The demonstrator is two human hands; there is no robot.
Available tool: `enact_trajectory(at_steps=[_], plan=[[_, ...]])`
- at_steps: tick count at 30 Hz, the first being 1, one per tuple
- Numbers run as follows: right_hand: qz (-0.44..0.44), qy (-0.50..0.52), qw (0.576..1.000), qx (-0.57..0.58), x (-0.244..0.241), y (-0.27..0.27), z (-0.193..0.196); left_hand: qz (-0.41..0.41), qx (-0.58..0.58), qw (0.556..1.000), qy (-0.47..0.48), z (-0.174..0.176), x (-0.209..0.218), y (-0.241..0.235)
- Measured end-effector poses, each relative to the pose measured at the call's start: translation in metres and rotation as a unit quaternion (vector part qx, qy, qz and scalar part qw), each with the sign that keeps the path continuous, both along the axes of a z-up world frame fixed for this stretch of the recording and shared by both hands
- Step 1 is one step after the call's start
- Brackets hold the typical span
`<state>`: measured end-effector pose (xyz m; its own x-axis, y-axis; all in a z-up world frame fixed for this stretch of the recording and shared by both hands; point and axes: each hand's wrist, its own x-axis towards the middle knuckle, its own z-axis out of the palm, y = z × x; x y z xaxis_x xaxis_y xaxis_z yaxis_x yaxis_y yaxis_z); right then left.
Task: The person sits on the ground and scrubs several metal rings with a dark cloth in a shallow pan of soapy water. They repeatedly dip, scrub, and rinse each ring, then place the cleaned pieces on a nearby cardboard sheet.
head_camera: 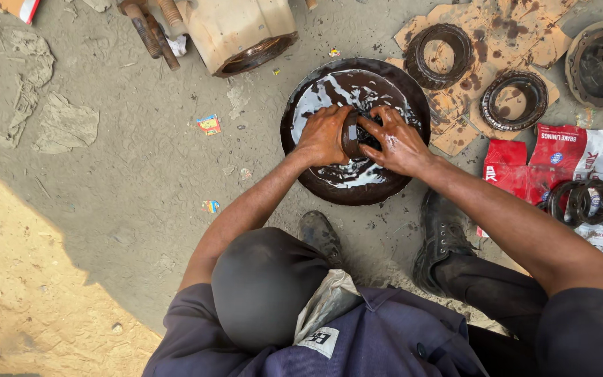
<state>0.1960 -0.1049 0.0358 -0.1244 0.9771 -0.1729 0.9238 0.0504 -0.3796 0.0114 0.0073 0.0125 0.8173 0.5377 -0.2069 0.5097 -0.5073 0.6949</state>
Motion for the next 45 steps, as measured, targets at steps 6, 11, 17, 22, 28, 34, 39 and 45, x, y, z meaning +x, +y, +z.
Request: enact_trajectory(at_steps=[6,11,17,22,28,34,39,45], plan=[[0.166,-0.116,0.979,-0.004,0.031,0.002,-0.042,-0.026,-0.019,0.999,0.004,0.000,0.005,-0.001],[0.192,-0.266,0.944,0.021,0.039,0.001,-0.050,-0.057,-0.038,0.995,0.077,0.011,0.014,0.001],[-0.003,-0.065,0.997,0.036,0.022,-0.019,-0.030,-0.019,0.033,0.999,0.031,0.015,0.013,-0.011],[-0.113,0.032,0.993,0.034,0.000,-0.032,-0.034,-0.017,0.149,0.986,-0.076,0.005,0.000,-0.020],[-0.212,0.125,0.961,-0.128,0.003,-0.021,-0.054,-0.030,0.225,0.967,-0.114,0.001,0.004,-0.016],[-0.290,0.338,0.855,-0.266,0.007,-0.004,-0.062,-0.021,0.236,0.963,-0.125,-0.005,0.001,-0.018],[-0.266,0.405,0.858,-0.173,0.004,-0.008,-0.063,-0.035,0.193,0.974,-0.109,-0.002,0.000,-0.015],[-0.202,0.260,0.891,-0.314,-0.004,-0.004,-0.079,-0.080,0.199,0.967,-0.137,0.005,0.002,-0.013]])
